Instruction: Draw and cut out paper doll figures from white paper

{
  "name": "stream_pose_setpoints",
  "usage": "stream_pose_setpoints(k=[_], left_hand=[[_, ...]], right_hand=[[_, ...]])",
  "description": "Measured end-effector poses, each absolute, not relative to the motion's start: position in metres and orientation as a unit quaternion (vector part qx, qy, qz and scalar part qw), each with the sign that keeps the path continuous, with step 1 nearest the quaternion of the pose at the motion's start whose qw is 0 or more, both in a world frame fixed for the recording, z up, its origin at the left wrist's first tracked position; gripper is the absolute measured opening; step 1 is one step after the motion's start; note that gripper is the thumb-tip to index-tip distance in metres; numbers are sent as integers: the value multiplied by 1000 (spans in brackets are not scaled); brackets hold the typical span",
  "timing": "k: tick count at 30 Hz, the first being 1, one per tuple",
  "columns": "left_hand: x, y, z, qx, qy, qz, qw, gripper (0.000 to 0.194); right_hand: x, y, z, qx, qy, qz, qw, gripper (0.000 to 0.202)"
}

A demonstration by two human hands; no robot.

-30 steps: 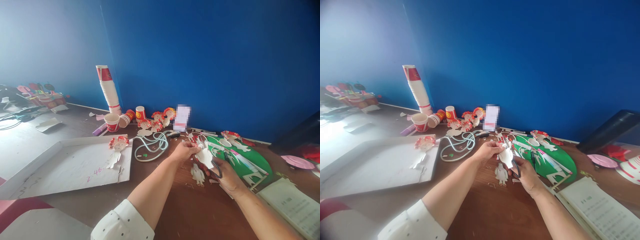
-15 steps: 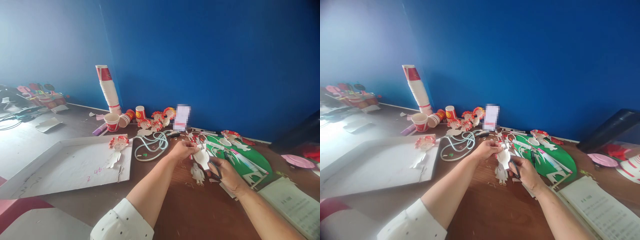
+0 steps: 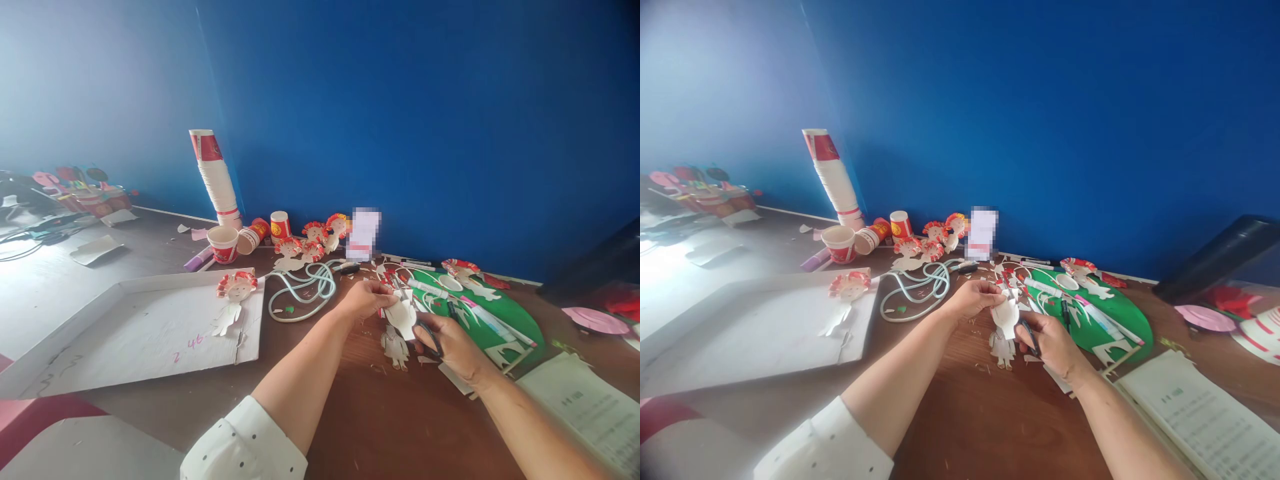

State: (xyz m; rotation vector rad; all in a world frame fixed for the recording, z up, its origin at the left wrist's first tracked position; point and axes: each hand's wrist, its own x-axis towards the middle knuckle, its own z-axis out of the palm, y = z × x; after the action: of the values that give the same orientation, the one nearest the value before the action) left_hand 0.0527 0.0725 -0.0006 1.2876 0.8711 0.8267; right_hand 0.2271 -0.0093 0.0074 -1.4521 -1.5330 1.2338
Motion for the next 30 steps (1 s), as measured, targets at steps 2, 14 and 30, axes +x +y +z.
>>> stream_pose_setpoints(k=[2,14,30], left_hand=[[53,74,-3,570,379,361,634,25],[54,77,-9,547,368,374,652,34],[53,81,-9,551,356,377,654,35]], right_hand=[[228,-9,8,-564,-595,466,333,19],[226,-11,13,-577,-591,462,322,19],[230,-11,16,-601,-596,443,294,35]])
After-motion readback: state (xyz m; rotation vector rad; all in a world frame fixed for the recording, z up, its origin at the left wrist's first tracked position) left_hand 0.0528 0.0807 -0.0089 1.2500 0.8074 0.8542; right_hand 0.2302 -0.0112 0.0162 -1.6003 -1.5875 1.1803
